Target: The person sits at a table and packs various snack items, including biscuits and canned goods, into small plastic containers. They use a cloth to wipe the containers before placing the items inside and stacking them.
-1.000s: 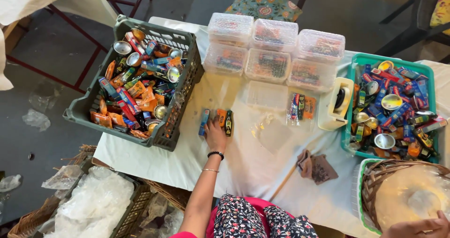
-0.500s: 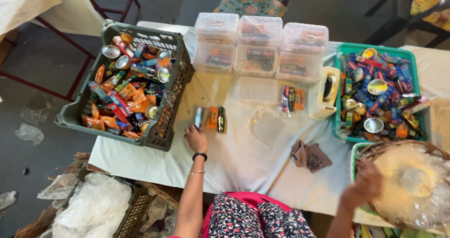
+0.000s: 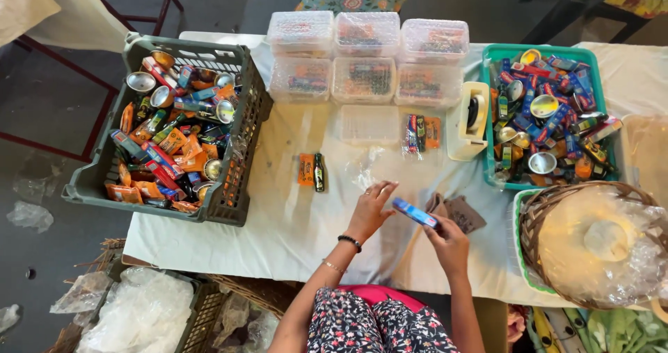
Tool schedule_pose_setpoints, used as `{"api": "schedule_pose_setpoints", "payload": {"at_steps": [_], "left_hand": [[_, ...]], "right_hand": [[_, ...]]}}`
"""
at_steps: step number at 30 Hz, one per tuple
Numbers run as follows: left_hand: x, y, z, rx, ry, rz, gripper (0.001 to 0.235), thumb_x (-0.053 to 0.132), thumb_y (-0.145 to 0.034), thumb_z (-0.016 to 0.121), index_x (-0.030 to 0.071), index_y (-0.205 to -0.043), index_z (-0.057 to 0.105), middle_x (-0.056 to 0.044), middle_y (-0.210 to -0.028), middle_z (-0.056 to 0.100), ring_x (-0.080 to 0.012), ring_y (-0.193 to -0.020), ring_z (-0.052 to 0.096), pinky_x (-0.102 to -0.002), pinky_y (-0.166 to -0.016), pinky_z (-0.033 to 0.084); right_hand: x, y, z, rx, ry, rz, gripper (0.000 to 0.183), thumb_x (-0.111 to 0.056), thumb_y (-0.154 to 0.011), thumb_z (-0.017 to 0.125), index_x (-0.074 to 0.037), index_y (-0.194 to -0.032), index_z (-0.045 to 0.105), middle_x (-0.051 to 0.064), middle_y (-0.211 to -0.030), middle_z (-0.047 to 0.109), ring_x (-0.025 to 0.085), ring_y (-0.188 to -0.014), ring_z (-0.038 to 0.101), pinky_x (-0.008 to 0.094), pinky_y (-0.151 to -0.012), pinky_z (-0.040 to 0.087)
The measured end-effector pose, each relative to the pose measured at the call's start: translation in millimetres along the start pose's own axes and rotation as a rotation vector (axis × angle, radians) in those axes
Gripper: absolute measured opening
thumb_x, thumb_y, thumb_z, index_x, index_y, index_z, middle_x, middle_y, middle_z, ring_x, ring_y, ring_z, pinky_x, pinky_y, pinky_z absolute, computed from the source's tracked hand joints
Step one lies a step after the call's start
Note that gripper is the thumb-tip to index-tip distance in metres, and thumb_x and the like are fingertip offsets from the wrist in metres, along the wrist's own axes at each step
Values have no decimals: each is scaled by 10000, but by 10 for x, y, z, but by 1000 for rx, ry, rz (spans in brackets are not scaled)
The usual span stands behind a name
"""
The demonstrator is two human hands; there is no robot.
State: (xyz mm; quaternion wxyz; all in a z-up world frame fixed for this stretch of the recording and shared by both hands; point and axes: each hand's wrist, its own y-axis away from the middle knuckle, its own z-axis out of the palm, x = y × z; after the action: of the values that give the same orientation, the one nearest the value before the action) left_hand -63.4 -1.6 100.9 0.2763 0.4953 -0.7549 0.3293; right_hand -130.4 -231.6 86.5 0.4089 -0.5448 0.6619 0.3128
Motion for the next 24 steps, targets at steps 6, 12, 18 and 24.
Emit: {"api": "schedule_pose_setpoints", "payload": {"at_steps": [6, 12, 18, 24], "left_hand": [[-829, 248, 599, -164, -570, 30, 778, 423, -748, 827, 211, -1414, 485, -56, -1517, 470, -317, -1417, 387, -635, -1012, 328], [-1059, 206, 522, -201, -617, 46, 394, 371, -846, 774, 188, -1156, 614, -15, -1299, 617, -261, -1355, 498, -514, -1062, 378], [-742, 3, 287, -202, -552, -56, 371, 303, -814, 761, 82, -1084, 635, -111, -1109, 631, -320, -1150, 566, -493, -883, 450], [-1050, 162, 681, -77, -727, 110, 153, 123, -825, 678, 62, -965, 658, -129, -992, 653, -325, -1053, 639, -381, -766, 556]], "right_hand": [[815, 217, -229, 320, 360, 143, 361, -230, -817, 867, -44, -1116, 787, 137, -987, 725, 225, -828, 693, 341, -791, 550], [708, 150, -378, 641, 171, 228, 339, -174, -914, 869, -37, -1209, 775, 126, -1019, 706, 198, -851, 668, 323, -787, 541], [593, -30, -72, 206, -219, 262, 395, -47, -858, 803, -14, -1247, 740, 79, -1082, 746, 119, -919, 685, 252, -813, 556], [669, 47, 133, 138, -339, 313, 451, -2, -807, 787, -12, -1242, 670, 59, -1122, 742, 124, -1006, 716, 248, -851, 578]]}}
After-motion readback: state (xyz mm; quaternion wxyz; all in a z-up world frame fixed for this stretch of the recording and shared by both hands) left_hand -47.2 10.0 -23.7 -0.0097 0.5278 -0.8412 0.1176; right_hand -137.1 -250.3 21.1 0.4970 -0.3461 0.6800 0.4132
